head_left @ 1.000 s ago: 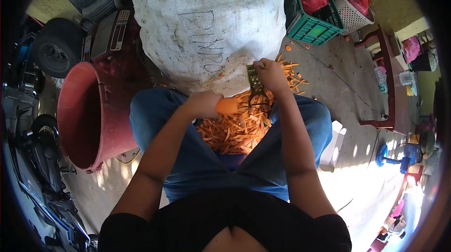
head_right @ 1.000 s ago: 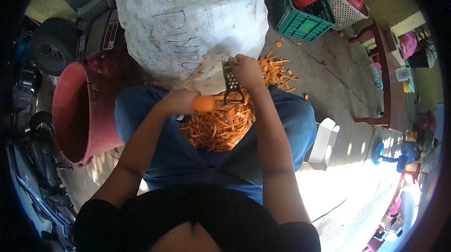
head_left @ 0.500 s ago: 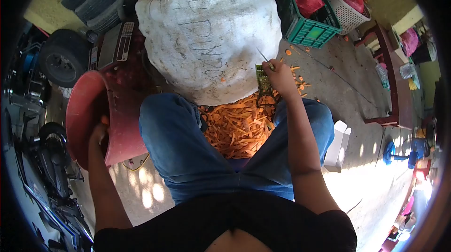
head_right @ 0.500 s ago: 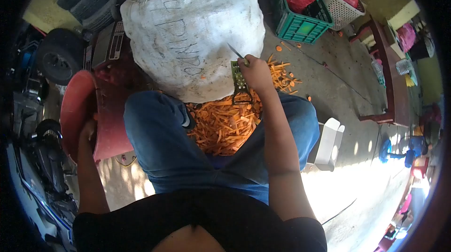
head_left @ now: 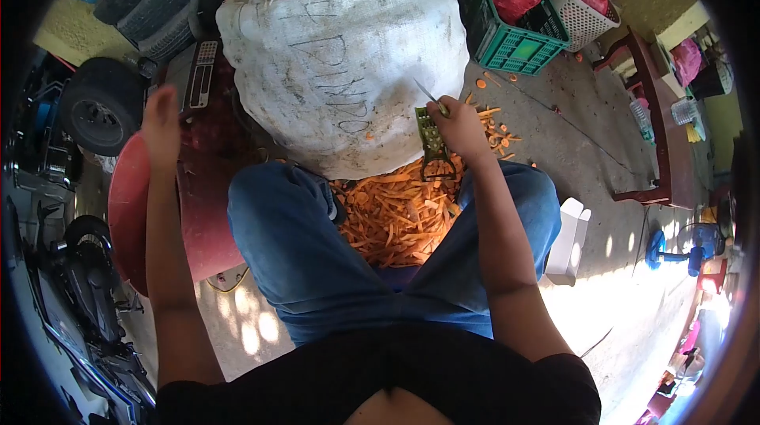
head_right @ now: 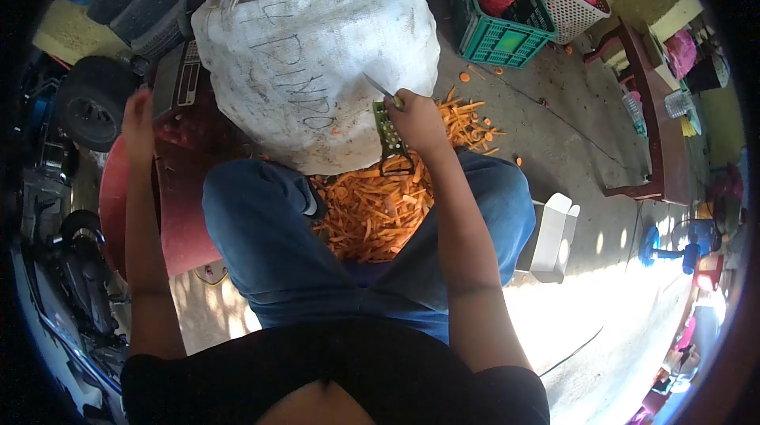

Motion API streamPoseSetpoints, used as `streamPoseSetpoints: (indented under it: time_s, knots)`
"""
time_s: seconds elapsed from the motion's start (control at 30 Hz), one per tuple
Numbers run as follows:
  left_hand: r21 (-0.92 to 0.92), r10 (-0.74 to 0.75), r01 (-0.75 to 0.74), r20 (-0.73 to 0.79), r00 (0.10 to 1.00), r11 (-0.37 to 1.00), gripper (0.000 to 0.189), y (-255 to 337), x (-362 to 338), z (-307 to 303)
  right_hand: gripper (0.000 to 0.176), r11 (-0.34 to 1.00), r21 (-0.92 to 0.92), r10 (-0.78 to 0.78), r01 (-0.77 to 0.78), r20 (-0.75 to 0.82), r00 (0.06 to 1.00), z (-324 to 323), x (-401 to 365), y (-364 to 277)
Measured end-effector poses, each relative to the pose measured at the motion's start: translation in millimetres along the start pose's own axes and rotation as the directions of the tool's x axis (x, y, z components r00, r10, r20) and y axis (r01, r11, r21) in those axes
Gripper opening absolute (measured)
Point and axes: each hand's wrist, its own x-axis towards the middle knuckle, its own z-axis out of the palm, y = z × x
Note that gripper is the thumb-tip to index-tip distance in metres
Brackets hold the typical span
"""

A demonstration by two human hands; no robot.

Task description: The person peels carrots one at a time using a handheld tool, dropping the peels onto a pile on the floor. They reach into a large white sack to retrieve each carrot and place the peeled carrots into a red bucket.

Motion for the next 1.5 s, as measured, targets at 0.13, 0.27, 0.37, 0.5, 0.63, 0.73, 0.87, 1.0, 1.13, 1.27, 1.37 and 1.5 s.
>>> streamPoseSetpoints:
  time_s: [0.13, 0.27, 0.37, 0.5, 0.63, 0.73, 0.87, 1.0, 1.13, 1.27, 1.37, 1.5]
  knots:
    - [-0.059, 0.341, -0.336, 0.164, 0.926, 0.94, 0.022, 73, 59, 85, 0.024, 0.997, -0.007, -0.078, 0.078, -0.016, 0.997, 1, -4, -4]
    - [0.048, 0.377, -0.41, 0.306, 0.874, 0.911, 0.021, 98, 101, 165, 0.018, 0.984, -0.009, -0.176, 0.177, 0.078, 0.981, -2, -9, -3]
    - [0.558, 0.089, -0.393, 0.492, 0.866, 0.731, 0.036, 58, 142, 229, 0.018, 0.987, -0.007, -0.162, 0.163, 0.079, 0.984, -10, -8, -3]
    - [0.477, 0.069, -0.568, 0.722, 0.688, 0.671, 0.032, 82, 132, 221, 0.019, 0.983, -0.004, -0.181, 0.182, 0.058, 0.982, -12, -2, -4]
    - [0.327, 0.101, -0.616, 0.825, 0.556, 0.717, 0.031, 86, 136, 219, 0.02, 0.986, 0.002, -0.165, 0.165, 0.062, 0.984, -9, 0, -3]
    - [0.127, 0.225, -0.592, 0.846, 0.484, 0.796, 0.034, 96, 139, 217, 0.02, 0.987, 0.005, -0.158, 0.158, 0.084, 0.984, -8, -1, -6]
    - [0.063, -0.081, 0.057, 0.894, 0.44, 0.996, 0.04, 118, 150, 214, 0.019, 0.983, 0.008, -0.183, 0.183, 0.085, 0.98, -7, -2, -6]
    - [0.49, -0.46, 0.086, 0.723, 0.516, 0.867, 0.053, 86, 166, 239, 0.02, 0.987, 0.017, -0.162, 0.161, 0.095, 0.982, -11, -1, -7]
    - [0.334, 0.208, -0.487, 0.61, 0.764, 0.807, 0.05, 70, 170, 285, 0.02, 0.987, -0.012, -0.156, 0.158, 0.107, 0.982, -12, -1, -8]
    - [0.303, 0.147, -0.504, 0.726, 0.672, 0.809, 0.05, 107, 169, 295, 0.021, 0.989, -0.014, -0.146, 0.15, 0.146, 0.978, -12, 2, -7]
    - [0.301, 0.118, -0.497, 0.751, 0.65, 0.814, 0.05, 112, 168, 297, 0.02, 0.99, -0.006, -0.14, 0.143, 0.151, 0.979, -12, 4, -5]
    - [0.299, 0.107, -0.495, 0.763, 0.637, 0.816, 0.049, 115, 166, 300, 0.02, 0.991, 0.022, -0.137, 0.135, 0.149, 0.979, -12, 5, -8]
